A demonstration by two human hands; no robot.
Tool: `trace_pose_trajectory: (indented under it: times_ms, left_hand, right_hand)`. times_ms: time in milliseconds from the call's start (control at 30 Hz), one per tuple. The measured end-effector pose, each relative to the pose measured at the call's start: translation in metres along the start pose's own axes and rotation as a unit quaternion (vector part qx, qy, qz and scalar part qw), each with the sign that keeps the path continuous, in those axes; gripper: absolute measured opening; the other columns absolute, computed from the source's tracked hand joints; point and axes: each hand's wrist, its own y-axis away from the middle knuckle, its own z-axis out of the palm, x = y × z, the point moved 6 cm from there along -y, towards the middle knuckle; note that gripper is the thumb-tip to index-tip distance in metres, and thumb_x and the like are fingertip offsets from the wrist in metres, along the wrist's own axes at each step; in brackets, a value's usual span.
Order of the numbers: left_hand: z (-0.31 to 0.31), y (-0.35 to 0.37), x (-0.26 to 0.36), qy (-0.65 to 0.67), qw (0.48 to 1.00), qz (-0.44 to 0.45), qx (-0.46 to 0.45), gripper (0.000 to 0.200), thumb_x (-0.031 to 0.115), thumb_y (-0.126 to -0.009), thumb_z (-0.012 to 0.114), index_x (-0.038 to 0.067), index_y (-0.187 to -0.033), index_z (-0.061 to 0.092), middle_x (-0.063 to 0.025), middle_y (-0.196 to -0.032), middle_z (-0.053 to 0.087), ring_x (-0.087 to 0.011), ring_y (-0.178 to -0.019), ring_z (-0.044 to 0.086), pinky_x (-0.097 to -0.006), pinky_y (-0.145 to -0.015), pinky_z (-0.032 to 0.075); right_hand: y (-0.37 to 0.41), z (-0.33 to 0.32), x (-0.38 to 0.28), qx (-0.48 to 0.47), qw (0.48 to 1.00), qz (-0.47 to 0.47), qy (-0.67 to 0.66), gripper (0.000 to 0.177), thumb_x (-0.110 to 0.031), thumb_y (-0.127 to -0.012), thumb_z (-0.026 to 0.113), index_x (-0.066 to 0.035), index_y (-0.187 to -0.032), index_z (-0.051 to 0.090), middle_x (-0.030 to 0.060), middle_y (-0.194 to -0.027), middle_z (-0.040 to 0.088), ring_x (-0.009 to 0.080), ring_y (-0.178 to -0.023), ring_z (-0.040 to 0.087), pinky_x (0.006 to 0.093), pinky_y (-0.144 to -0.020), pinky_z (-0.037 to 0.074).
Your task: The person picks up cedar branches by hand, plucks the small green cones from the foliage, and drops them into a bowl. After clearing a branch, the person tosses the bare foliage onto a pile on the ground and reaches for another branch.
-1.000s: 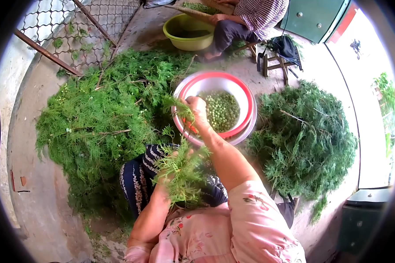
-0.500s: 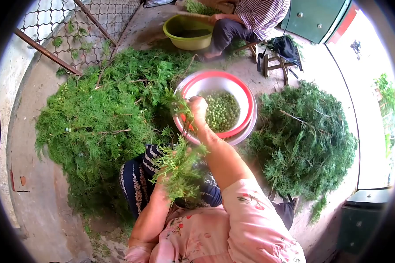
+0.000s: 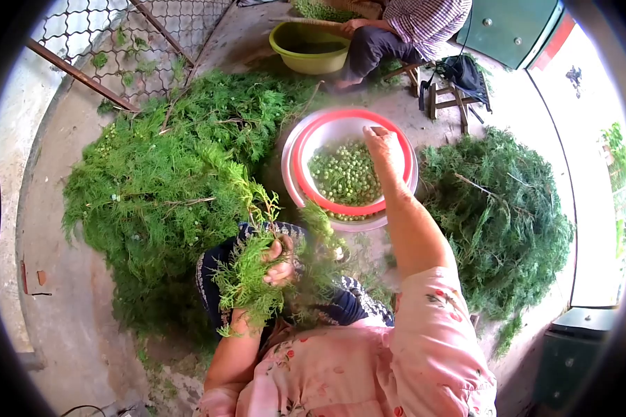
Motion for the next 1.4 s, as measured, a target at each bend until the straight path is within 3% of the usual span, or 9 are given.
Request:
trace_pose_trajectory:
  times_ms: [167,367,400,600,733,833,1133,1300,1400]
  left_hand:
    - [0.023,0.005,0.007,-0.075,0.985,0.08,0.136,0.035,0.036,-0.093,0.042,0.003,-0.103,0.045,0.0004,-0.061,0.046,-0.0092,-0.046,0.045,-0.0218,-0.036,0.035]
    - [0.029,0.007,0.016,0.063,0.991,0.108,0.049,0.033,0.035,-0.094,0.038,0.011,-0.112,0.051,-0.0058,-0.066,0.051,-0.0138,-0.052,0.05,-0.0259,-0.046,0.042]
    - [0.036,0.016,0.018,0.043,0.965,0.185,0.179,0.026,0.027,-0.095,0.041,0.01,-0.109,0.054,0.0006,-0.053,0.045,-0.0073,-0.039,0.041,-0.0215,-0.038,0.032]
    - [0.046,0.007,0.038,0.01,0.983,0.166,-0.072,0.031,0.025,-0.098,0.031,0.003,-0.112,0.048,-0.0062,-0.059,0.049,-0.0134,-0.047,0.047,-0.0284,-0.047,0.041]
    - [0.049,0.016,0.033,0.009,0.956,0.265,0.128,0.031,0.029,-0.097,0.032,0.004,-0.107,0.047,-0.0038,-0.056,0.047,-0.0122,-0.045,0.045,-0.0274,-0.044,0.04]
    - [0.043,0.022,0.034,-0.042,0.922,0.302,0.238,0.023,0.027,-0.096,0.04,0.006,-0.101,0.046,-0.0002,-0.052,0.043,-0.0096,-0.041,0.039,-0.0239,-0.038,0.033]
    - [0.036,0.027,0.028,-0.088,0.933,0.265,0.228,0.022,0.025,-0.095,0.04,0.006,-0.099,0.05,-0.0008,-0.052,0.044,-0.0112,-0.043,0.038,-0.0242,-0.041,0.032]
    - [0.033,0.032,0.023,-0.126,0.886,0.289,0.34,0.02,0.024,-0.093,0.046,0.005,-0.099,0.052,0.0001,-0.053,0.046,-0.0112,-0.042,0.042,-0.0246,-0.042,0.035]
    - [0.02,0.035,0.01,0.058,0.952,0.259,0.15,0.044,0.03,-0.089,0.05,0.003,-0.122,0.043,-0.0141,-0.094,0.051,-0.0229,-0.077,0.051,-0.0343,-0.065,0.044]
  right_hand:
    - [-0.008,-0.025,0.011,0.118,0.967,-0.146,0.172,0.027,-0.024,-0.081,0.056,0.002,-0.077,0.062,0.023,-0.068,0.058,0.0397,-0.064,0.056,0.0406,-0.062,0.045]
    - [-0.004,-0.039,0.016,0.161,0.957,-0.187,0.151,0.019,-0.017,-0.08,0.059,-0.005,-0.093,0.064,0.0185,-0.083,0.061,0.0317,-0.078,0.06,0.0381,-0.071,0.046]
    - [-0.001,-0.041,0.012,0.158,0.949,-0.195,0.189,0.022,-0.018,-0.079,0.061,-0.006,-0.097,0.063,0.0183,-0.088,0.062,0.0303,-0.081,0.06,0.0376,-0.073,0.047]
    - [0.084,0.011,-0.022,-0.223,0.957,-0.053,-0.18,0.037,-0.036,-0.089,0.051,-0.003,-0.101,0.062,0.0115,-0.073,0.064,0.0204,-0.063,0.062,0.0325,-0.06,0.051]
    - [0.18,0.035,-0.075,-0.416,0.863,0.082,-0.273,0.066,-0.057,-0.085,0.044,-0.001,-0.119,0.05,0.0174,-0.106,0.059,0.0187,-0.091,0.059,0.0363,-0.08,0.046]
    - [0.206,0.057,-0.076,-0.382,0.808,0.139,-0.428,0.064,-0.056,-0.086,0.044,-0.003,-0.121,0.049,0.011,-0.113,0.055,0.0196,-0.096,0.054,0.0325,-0.088,0.041]
    - [0.218,0.082,-0.077,-0.37,0.76,0.264,-0.464,0.055,-0.049,-0.085,0.051,-0.002,-0.115,0.053,0.0131,-0.101,0.061,0.0232,-0.088,0.058,0.038,-0.08,0.048]
    - [0.212,0.073,-0.09,-0.337,0.788,0.175,-0.485,0.057,-0.049,-0.085,0.052,-0.005,-0.12,0.049,0.0118,-0.094,0.059,0.0223,-0.081,0.058,0.0357,-0.075,0.049]
    - [0.216,0.06,-0.113,-0.345,0.808,0.095,-0.468,0.04,-0.034,-0.085,0.058,-0.004,-0.112,0.051,0.0059,-0.084,0.058,0.0146,-0.071,0.058,0.0278,-0.063,0.049]
